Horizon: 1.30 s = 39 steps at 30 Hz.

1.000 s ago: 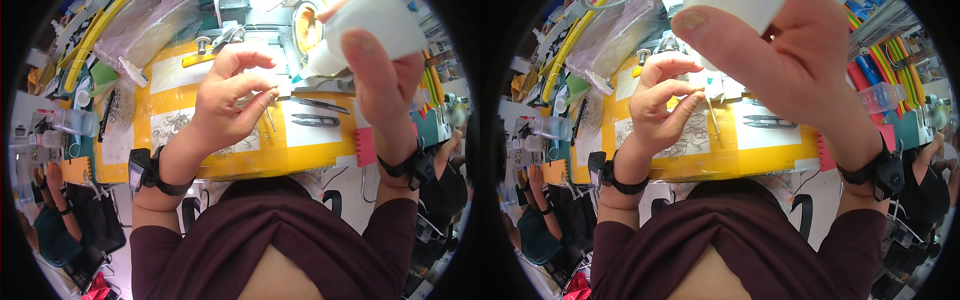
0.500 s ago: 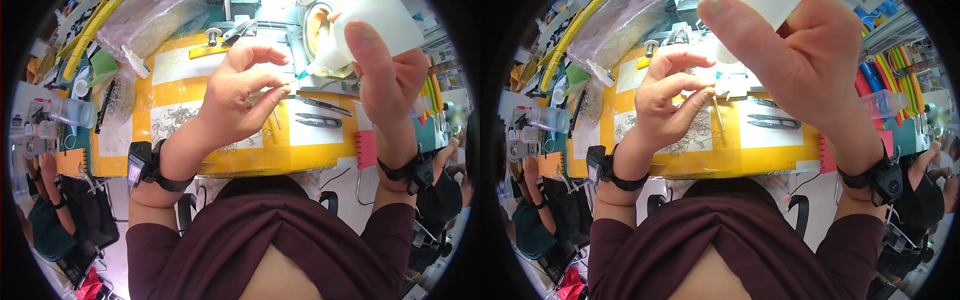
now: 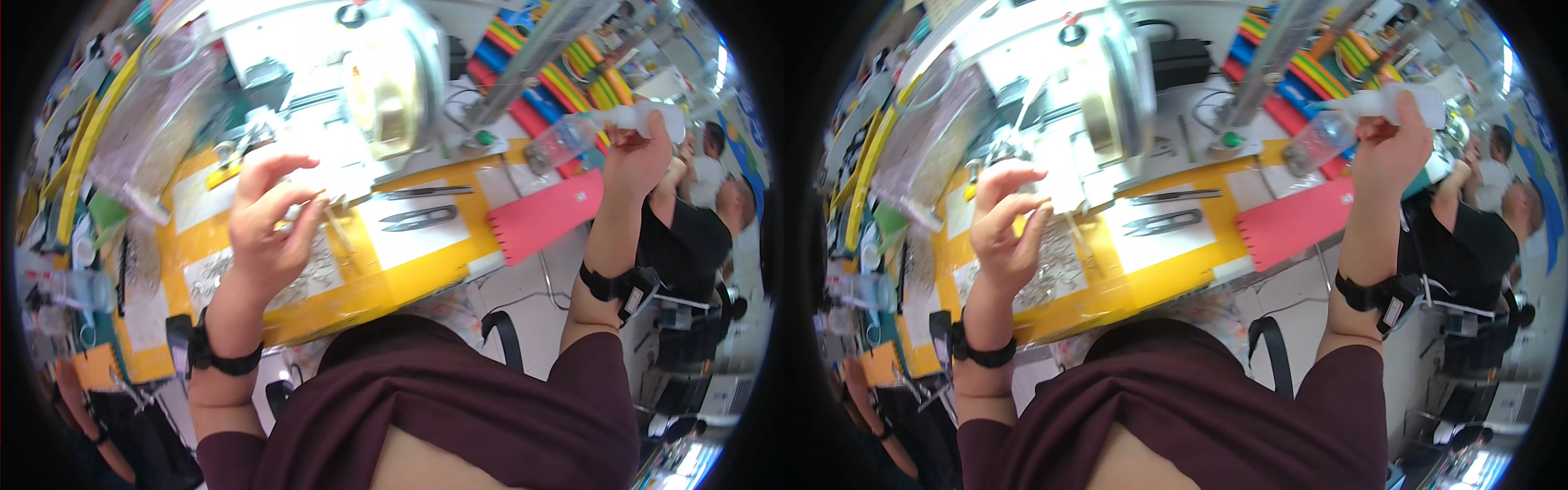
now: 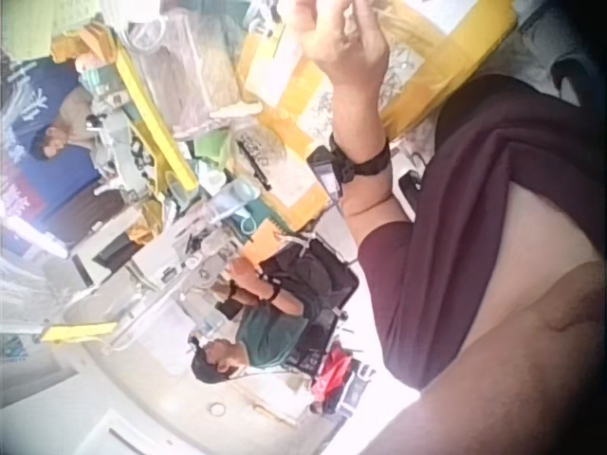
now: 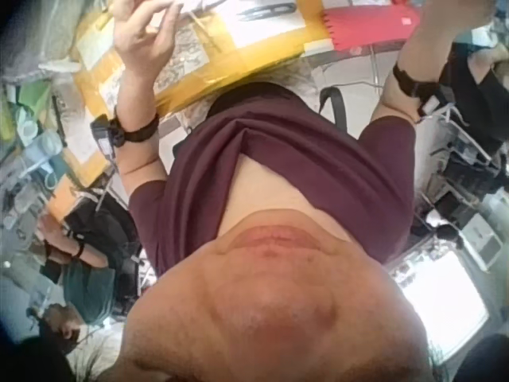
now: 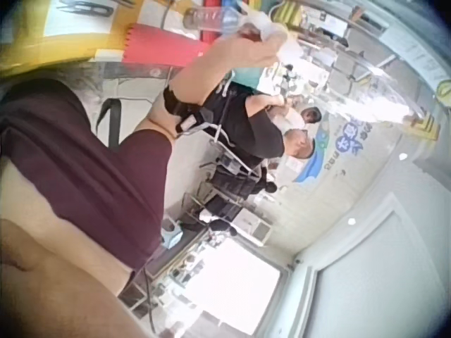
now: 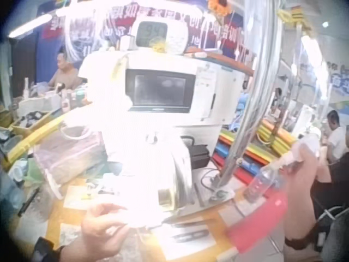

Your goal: Assembling and gluing small metal and plastic components for electronic parts.

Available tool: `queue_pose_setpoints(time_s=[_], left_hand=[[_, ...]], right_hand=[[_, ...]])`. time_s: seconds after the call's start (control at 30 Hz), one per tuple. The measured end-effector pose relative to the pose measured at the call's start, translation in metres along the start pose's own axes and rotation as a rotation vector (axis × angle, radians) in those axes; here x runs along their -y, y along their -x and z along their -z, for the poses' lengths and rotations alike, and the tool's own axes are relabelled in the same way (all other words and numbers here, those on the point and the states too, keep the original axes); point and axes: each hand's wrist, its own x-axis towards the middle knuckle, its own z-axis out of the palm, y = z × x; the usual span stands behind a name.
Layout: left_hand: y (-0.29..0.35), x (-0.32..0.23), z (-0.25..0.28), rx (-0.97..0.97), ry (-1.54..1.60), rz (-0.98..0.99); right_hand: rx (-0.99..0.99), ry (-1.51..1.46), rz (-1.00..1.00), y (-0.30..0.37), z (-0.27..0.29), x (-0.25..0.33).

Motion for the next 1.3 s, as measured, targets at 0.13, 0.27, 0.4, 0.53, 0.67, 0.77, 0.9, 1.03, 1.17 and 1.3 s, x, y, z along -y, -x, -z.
queue_pose_setpoints(time_s=[0.13, 0.27, 0.4, 0.53, 0.67, 0.77, 0.9, 1.03, 1.17, 1.3], left_hand=[[0.004, 0.0, -0.001, -0.006, 0.003, 0.0], [0.004, 0.003, -0.005, -0.021, -0.026, -0.003], [0.002, 0.006, -0.005, -0.046, -0.077, -0.071], [-0.001, 0.001, -0.009, -0.053, -0.023, -0.034], [0.0, 0.001, -0.011, -0.066, 0.033, -0.007], [-0.001, 0.0, -0.008, -0.062, 0.01, -0.026], [0.002, 0.0, -0.007, -0.058, 0.01, -0.014], [0.002, 0.0, -0.008, -0.074, 0.014, -0.039], [0.003, -0.004, -0.001, -0.1, -0.073, -0.082], [-0.004, -0.007, -0.002, -0.019, -0.184, -0.109]], right_hand=[[-0.3, 0.159, 0.106, -0.035, 0.073, 0.006], [-0.25, 0.494, 0.158, -0.054, 0.075, -0.006], [-0.006, 1.192, -0.145, -0.042, 0.055, -0.011], [-0.175, 0.877, 0.112, 0.004, 0.041, -0.027], [0.603, 0.906, 0.025, 0.083, -0.019, -0.033], [0.951, 1.097, 0.002, 0.097, -0.029, -0.053], [1.083, 1.114, -0.075, 0.091, -0.036, -0.064], [1.208, 0.939, 0.007, 0.075, -0.049, -0.038], [1.205, 0.747, -0.373, 0.067, -0.078, 0.008], [0.923, 0.282, -0.33, 0.114, -0.098, -0.018]])
